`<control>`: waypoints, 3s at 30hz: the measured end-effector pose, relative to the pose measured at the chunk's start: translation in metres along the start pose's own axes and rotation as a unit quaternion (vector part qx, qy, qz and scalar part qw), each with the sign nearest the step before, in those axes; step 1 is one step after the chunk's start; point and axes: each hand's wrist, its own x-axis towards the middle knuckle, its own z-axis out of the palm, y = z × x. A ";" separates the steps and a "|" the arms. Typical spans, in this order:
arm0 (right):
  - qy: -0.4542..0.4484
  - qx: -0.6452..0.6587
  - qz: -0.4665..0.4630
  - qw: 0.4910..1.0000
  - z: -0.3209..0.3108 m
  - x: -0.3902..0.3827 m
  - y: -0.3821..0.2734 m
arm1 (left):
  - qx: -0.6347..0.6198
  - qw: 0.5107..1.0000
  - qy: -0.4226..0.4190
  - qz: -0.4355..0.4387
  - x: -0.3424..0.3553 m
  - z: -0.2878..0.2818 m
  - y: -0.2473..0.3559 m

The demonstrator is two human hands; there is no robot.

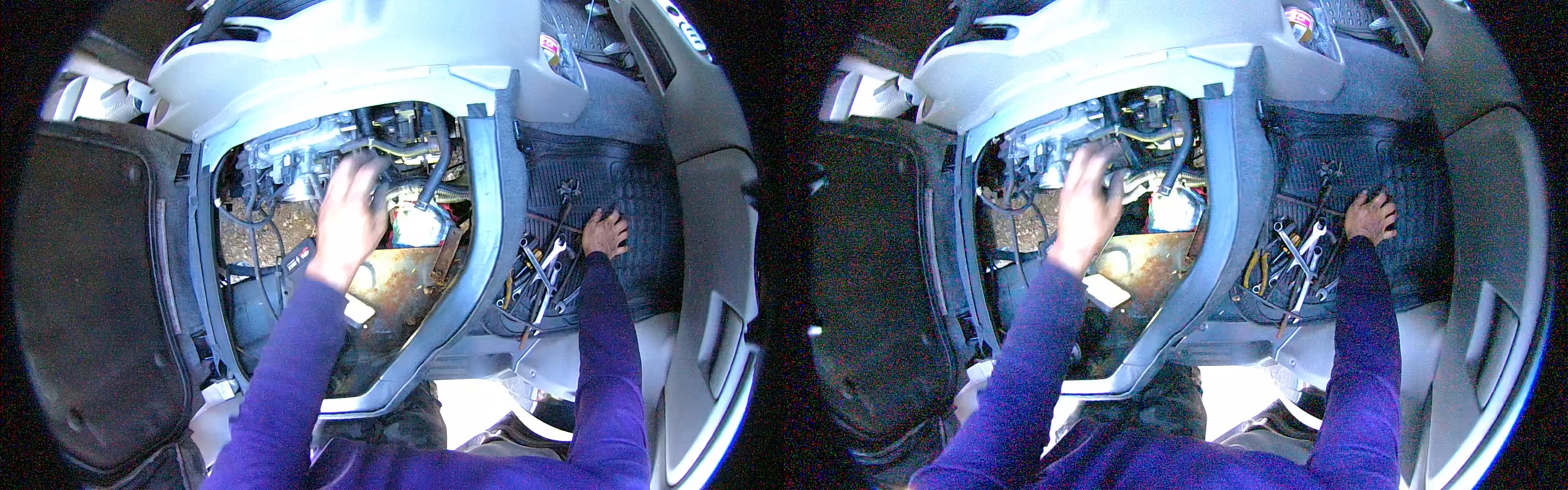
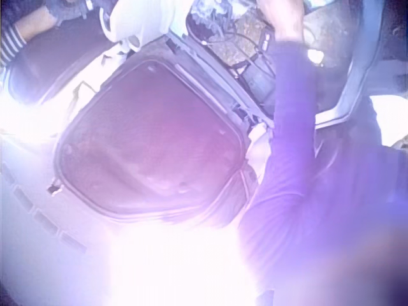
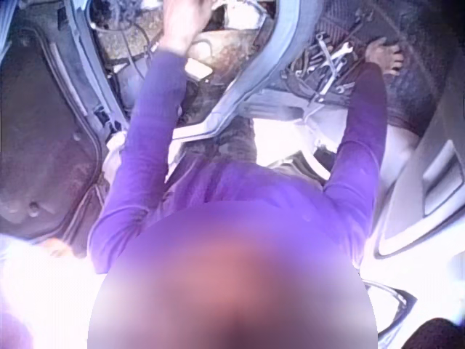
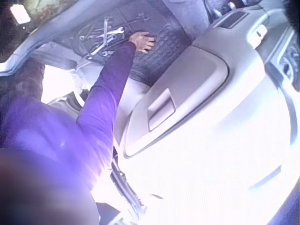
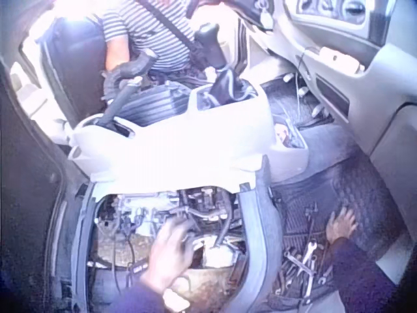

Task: The person works on a car engine using a wrench to tighten or loosen bolts. They repeatedly reach into the engine bay, adjust components, and place the wrench on the floor mat between actions.

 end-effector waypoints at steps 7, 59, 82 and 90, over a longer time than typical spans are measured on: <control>0.237 0.259 -0.183 0.918 -0.156 -0.042 -0.052 | 0.017 0.972 0.106 -0.211 -0.091 -0.141 -0.079; -0.036 -0.077 -0.575 0.814 -0.222 -0.172 -0.338 | -0.150 0.980 0.067 -0.107 -0.087 -0.064 -0.078; -0.001 0.098 -0.127 0.987 -0.094 -0.100 0.049 | -0.199 0.907 0.094 -0.360 -0.089 -0.050 -0.052; 0.057 0.092 -0.072 0.991 -0.106 -0.089 0.083 | -0.202 0.928 0.165 -0.266 -0.087 -0.040 -0.041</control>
